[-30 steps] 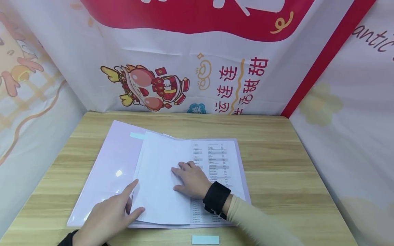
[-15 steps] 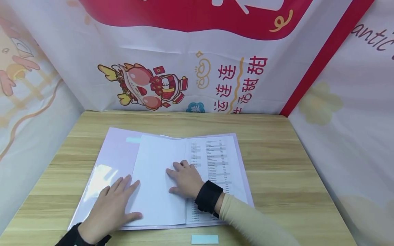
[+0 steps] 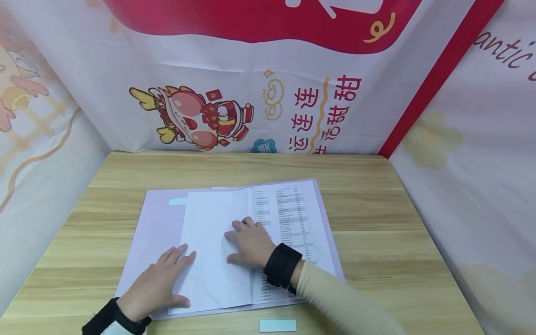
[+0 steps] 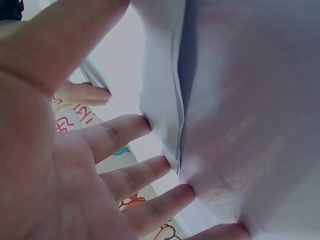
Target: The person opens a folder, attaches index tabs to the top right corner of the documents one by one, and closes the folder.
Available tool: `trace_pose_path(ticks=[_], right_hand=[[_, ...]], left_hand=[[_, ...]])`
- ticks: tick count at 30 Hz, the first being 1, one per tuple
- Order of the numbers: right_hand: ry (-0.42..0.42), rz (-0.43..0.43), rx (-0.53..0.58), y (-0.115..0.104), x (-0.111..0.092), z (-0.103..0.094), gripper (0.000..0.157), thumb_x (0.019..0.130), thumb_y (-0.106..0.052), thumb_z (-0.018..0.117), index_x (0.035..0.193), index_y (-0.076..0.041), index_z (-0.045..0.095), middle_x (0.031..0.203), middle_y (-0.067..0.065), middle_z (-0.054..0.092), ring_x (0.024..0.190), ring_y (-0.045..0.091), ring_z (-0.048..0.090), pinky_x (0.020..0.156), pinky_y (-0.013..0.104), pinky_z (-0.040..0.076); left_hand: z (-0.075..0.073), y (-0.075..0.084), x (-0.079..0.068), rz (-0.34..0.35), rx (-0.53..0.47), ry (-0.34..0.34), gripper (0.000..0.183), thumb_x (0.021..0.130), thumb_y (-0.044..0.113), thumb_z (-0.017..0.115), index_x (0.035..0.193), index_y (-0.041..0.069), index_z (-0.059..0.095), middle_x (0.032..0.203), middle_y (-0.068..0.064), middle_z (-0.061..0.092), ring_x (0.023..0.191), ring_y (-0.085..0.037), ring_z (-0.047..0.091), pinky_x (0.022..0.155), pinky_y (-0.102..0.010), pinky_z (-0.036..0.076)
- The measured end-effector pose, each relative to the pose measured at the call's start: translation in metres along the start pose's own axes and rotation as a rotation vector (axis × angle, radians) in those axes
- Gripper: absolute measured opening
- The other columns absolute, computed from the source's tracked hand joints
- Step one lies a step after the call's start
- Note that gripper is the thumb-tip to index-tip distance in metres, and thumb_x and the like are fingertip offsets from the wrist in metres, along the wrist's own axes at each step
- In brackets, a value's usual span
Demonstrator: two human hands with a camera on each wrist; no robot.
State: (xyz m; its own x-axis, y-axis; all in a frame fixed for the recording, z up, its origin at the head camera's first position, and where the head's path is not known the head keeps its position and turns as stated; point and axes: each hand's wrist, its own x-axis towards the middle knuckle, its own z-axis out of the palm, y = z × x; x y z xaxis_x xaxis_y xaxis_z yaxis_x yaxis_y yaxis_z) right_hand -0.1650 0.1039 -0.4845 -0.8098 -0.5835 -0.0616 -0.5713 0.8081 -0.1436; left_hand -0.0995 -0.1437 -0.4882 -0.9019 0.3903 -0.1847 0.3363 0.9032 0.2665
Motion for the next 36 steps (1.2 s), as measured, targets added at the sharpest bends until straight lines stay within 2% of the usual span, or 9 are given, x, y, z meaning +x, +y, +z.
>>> trace_pose_path(ticks=[4, 8, 11, 15, 24, 31, 36], right_hand=[[0.05, -0.011, 0.104, 0.007, 0.001, -0.007, 0.047, 0.08, -0.046, 0.069, 0.119, -0.02, 0.064, 0.133, 0.008, 0.051, 0.117, 0.024, 0.046, 0.093, 0.04, 0.043], [0.071, 0.012, 0.163, 0.012, 0.002, -0.011, 0.035, 0.079, -0.038, 0.072, 0.108, -0.018, 0.067, 0.111, 0.005, 0.056, 0.099, 0.019, 0.047, 0.085, 0.03, 0.044], [0.03, 0.056, 0.186, 0.013, 0.002, -0.012, 0.034, 0.077, -0.036, 0.075, 0.106, -0.02, 0.065, 0.097, 0.0, 0.051, 0.082, 0.014, 0.048, 0.07, 0.025, 0.045], [-0.053, 0.11, 0.211, 0.013, 0.003, -0.01, 0.041, 0.075, -0.036, 0.077, 0.111, -0.023, 0.061, 0.092, -0.002, 0.048, 0.069, 0.011, 0.049, 0.059, 0.023, 0.043], [-0.119, 0.135, 0.224, 0.014, 0.004, -0.01, 0.043, 0.076, -0.038, 0.076, 0.114, -0.026, 0.06, 0.094, -0.003, 0.047, 0.069, 0.011, 0.049, 0.056, 0.023, 0.042], [-0.121, 0.14, 0.228, 0.014, 0.004, -0.009, 0.04, 0.078, -0.038, 0.074, 0.113, -0.025, 0.061, 0.094, -0.001, 0.045, 0.068, 0.012, 0.05, 0.055, 0.024, 0.042], [-0.117, 0.132, 0.236, 0.015, 0.004, -0.009, 0.038, 0.078, -0.038, 0.075, 0.111, -0.024, 0.062, 0.093, -0.002, 0.045, 0.068, 0.012, 0.049, 0.056, 0.023, 0.042]], left_hand=[[-0.001, 0.0, -0.001, 0.007, -0.012, 0.006, 0.11, 0.044, 0.056, 0.081, 0.137, 0.007, 0.047, 0.145, -0.022, 0.033, 0.13, -0.046, 0.03, 0.08, -0.075, 0.033], [-0.002, 0.0, -0.002, 0.018, -0.026, 0.013, 0.11, 0.044, 0.054, 0.083, 0.136, 0.005, 0.047, 0.145, -0.023, 0.033, 0.13, -0.046, 0.03, 0.08, -0.075, 0.032], [-0.003, -0.001, -0.002, 0.025, -0.031, 0.019, 0.109, 0.045, 0.053, 0.083, 0.136, 0.005, 0.047, 0.145, -0.023, 0.033, 0.13, -0.045, 0.03, 0.081, -0.075, 0.032], [-0.003, -0.001, -0.002, 0.024, -0.029, 0.021, 0.109, 0.044, 0.054, 0.083, 0.136, 0.006, 0.048, 0.145, -0.022, 0.033, 0.13, -0.044, 0.03, 0.081, -0.075, 0.033], [-0.004, 0.0, 0.0, -0.002, -0.016, -0.017, 0.109, 0.047, 0.057, 0.082, 0.139, 0.011, 0.045, 0.148, -0.018, 0.032, 0.131, -0.043, 0.03, 0.084, -0.074, 0.033], [-0.007, 0.002, 0.002, -0.025, -0.017, -0.061, 0.108, 0.05, 0.058, 0.081, 0.141, 0.013, 0.043, 0.15, -0.016, 0.029, 0.133, -0.043, 0.026, 0.086, -0.074, 0.031], [-0.009, 0.0, 0.002, -0.012, -0.015, -0.056, 0.106, 0.051, 0.062, 0.078, 0.139, 0.013, 0.045, 0.148, -0.018, 0.031, 0.132, -0.043, 0.029, 0.085, -0.073, 0.034]])
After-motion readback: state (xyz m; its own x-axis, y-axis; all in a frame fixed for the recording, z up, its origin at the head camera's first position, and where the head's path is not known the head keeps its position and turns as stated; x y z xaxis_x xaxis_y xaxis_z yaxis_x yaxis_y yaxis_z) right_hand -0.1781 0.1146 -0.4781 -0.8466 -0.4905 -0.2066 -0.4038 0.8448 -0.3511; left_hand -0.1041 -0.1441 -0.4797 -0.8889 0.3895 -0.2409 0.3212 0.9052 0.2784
